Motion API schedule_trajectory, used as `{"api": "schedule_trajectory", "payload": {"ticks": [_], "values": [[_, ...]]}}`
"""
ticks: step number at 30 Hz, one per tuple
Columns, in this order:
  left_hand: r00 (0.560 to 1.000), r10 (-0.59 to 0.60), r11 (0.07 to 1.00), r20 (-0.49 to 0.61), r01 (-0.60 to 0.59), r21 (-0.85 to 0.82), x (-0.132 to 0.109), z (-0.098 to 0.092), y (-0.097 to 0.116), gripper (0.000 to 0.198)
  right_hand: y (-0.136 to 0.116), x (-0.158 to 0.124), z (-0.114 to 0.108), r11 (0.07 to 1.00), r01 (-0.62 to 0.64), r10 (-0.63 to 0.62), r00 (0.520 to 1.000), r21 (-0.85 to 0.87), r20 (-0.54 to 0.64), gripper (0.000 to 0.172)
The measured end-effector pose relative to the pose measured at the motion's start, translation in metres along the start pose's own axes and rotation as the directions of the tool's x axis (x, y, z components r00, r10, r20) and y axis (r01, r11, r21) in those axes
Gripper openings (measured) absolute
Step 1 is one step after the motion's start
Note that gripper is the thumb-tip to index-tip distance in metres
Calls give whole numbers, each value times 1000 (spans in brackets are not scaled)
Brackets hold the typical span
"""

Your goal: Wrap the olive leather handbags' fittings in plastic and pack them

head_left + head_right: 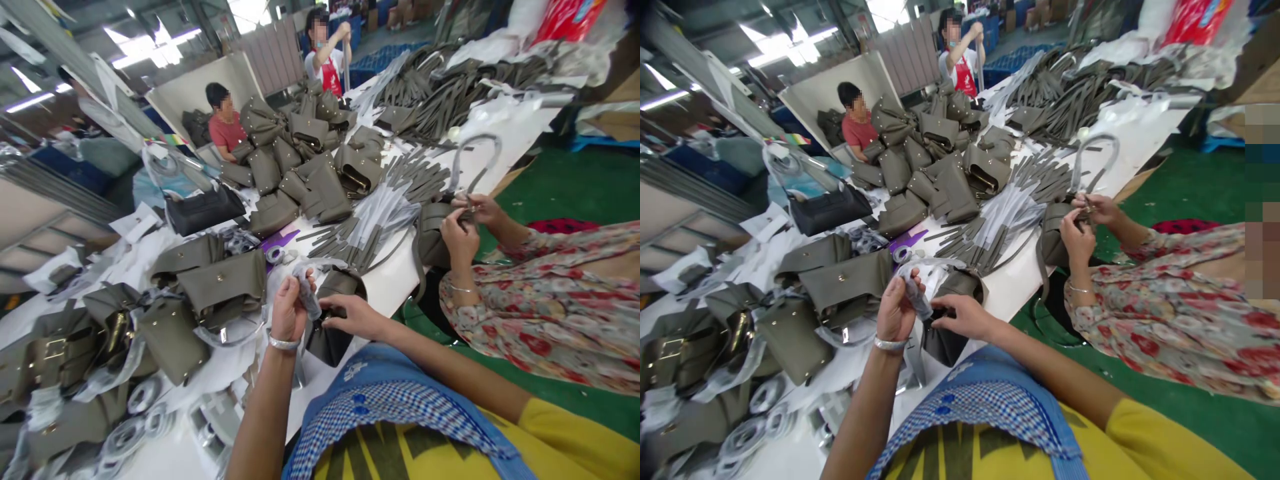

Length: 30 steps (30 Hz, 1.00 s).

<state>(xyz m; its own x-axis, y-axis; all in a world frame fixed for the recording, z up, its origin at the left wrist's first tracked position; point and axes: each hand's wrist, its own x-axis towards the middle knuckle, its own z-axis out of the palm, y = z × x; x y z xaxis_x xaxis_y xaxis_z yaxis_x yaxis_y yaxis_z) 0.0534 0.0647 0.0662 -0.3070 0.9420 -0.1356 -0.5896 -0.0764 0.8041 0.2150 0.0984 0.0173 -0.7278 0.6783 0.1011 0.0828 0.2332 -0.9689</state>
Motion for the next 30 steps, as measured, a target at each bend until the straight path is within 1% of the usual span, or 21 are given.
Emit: {"api": "schedule_trajectory", "payload": {"ticks": [2,4,6,8,10,13,16,19,22,24,27,29,30], "values": [[997,74,997,-19,-73,35,-6,13,11,23,-9,3,1,997,62,-61,998,-36,36,39],[988,148,987,-41,-145,76,-13,25,21,22,-15,6,0,994,104,-103,992,-17,76,35],[982,184,975,-42,-177,135,-19,37,25,21,-16,10,-2,989,143,-139,983,-26,123,34],[983,180,962,-23,-171,211,-20,45,22,22,-11,13,-3,984,170,-157,971,-58,181,36],[988,154,950,-11,-145,278,-17,48,11,23,1,14,-1,986,150,-132,969,-76,210,32],[994,94,949,-57,-72,306,-7,39,-11,26,24,10,3,993,63,-42,980,-103,194,20],[993,30,961,-111,2,277,-5,24,-26,30,43,1,5,986,33,5,975,-166,221,18],[993,-17,964,-116,47,263,-15,14,-33,34,53,-8,4,978,26,36,955,-207,294,19],[991,-61,952,-119,93,290,-28,11,-37,35,58,-13,4,978,16,63,930,-210,363,19],[989,-80,934,-121,117,338,-34,11,-40,36,62,-15,4,980,12,68,916,-197,396,19],[986,-51,907,-156,111,406,-39,7,-46,39,70,-15,7,988,-16,79,905,-153,417,20],[974,3,908,-228,92,409,-43,-2,-51,41,76,-13,9,994,-48,84,910,-98,406,22],[960,37,906,-277,85,414,-46,-9,-54,42,79,-12,11,996,-64,83,915,-63,395,23]]}}
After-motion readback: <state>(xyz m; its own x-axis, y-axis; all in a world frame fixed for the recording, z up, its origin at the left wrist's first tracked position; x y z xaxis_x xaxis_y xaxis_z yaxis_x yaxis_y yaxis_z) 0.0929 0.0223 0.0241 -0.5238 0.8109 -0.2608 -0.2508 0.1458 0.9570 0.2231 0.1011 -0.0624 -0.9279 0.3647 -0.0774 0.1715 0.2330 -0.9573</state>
